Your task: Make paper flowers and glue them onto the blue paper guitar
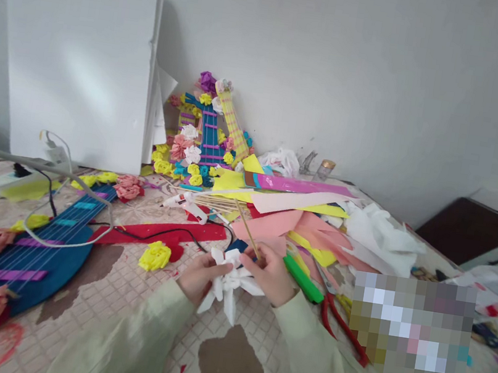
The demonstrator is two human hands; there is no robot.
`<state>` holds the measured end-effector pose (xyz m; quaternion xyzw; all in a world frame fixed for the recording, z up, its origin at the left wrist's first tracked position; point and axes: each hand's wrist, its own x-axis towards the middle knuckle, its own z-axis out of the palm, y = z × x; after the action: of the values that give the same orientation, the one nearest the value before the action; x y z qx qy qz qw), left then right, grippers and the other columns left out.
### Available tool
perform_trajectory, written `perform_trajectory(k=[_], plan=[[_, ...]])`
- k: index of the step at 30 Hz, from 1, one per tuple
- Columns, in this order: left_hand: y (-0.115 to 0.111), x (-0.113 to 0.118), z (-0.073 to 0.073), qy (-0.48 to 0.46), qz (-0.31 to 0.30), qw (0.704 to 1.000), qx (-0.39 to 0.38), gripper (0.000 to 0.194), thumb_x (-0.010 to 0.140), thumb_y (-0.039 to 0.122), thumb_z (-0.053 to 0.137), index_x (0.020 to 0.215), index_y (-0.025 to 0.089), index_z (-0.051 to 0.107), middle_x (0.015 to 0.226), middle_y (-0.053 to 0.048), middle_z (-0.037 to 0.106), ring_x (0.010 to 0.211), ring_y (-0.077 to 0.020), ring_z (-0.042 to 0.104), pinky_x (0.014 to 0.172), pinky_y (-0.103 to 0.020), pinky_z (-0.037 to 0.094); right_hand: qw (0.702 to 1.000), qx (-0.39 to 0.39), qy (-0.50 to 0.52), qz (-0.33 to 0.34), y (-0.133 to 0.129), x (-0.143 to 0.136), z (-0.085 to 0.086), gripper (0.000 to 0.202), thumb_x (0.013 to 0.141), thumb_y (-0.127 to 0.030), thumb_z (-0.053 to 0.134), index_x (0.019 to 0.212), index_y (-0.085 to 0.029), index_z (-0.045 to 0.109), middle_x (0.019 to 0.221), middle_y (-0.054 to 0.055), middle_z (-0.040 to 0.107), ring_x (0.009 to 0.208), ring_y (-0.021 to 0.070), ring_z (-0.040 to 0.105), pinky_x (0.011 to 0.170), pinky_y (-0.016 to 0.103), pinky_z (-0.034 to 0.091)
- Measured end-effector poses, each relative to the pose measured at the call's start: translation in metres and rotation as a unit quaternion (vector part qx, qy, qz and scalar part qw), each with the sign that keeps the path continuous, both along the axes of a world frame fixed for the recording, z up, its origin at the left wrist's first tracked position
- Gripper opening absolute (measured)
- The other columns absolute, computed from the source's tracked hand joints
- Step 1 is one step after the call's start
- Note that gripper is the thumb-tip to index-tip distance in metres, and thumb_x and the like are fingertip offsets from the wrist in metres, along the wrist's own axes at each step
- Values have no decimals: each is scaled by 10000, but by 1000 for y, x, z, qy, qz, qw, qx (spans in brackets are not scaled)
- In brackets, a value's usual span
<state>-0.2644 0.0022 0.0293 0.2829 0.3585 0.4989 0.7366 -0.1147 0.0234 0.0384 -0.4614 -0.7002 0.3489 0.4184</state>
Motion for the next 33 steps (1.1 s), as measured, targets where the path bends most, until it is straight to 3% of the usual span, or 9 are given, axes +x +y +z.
perform_trajectory(k=[3,6,9,12,15,18,23,28,33], plan=[[3,-2,-1,2,24,1000,-11,301,467,173,735,730,100,609,617,-29,639,530,-129,566,532,-227,430,998,57,-22,-15,1,5,4,250,791,-354,406,883,-161,534,722,24,557,588,114,485,518,209,379],[6,-3,1,4,61,998,-24,269,480,197,718,708,112,603,558,-6,622,476,-109,545,468,-203,413,991,107,-82,-25,2,11,7,259,812,-335,374,837,-176,577,704,34,587,610,138,515,557,234,401],[8,-6,1,12,88,995,-34,260,481,189,704,709,117,602,517,7,606,460,-110,542,432,-196,396,984,126,-125,-11,4,16,8,250,820,-280,368,929,-182,570,633,18,579,571,133,517,574,244,416],[11,-9,-1,23,109,993,-36,261,466,165,703,703,111,608,524,5,611,452,-104,534,428,-195,387,980,159,-120,19,5,17,7,291,824,-208,350,1065,-181,511,740,36,603,672,132,544,649,251,434],[14,-12,-3,40,134,990,-33,251,450,146,700,682,109,613,514,13,606,431,-88,514,405,-180,354,975,185,-114,35,5,16,7,263,811,-196,384,1021,-181,542,884,59,602,796,143,544,699,253,432],[16,-14,-4,57,150,986,-36,240,449,139,685,677,107,615,472,23,583,393,-81,488,380,-178,320,975,178,-128,37,3,14,9,205,805,-235,418,910,-180,586,859,54,614,765,144,552,674,245,430],[14,-15,2,61,139,988,-41,235,528,219,572,721,95,622,501,-2,586,415,-114,507,398,-210,349,960,163,-220,54,1,16,10,227,818,-275,402,784,-180,605,652,24,583,579,121,513,535,228,386],[12,-18,8,62,94,993,-28,340,553,280,437,737,71,633,573,-64,613,456,-158,524,430,-259,382,940,166,-292,57,4,18,4,213,804,-259,429,730,-175,610,669,30,558,601,119,502,555,227,368],[15,-17,3,107,113,988,21,252,540,265,527,678,92,648,533,-37,588,492,-141,507,444,-227,351,940,174,-288,56,3,17,4,193,803,-224,421,842,-190,607,712,33,566,633,123,511,579,229,375]])
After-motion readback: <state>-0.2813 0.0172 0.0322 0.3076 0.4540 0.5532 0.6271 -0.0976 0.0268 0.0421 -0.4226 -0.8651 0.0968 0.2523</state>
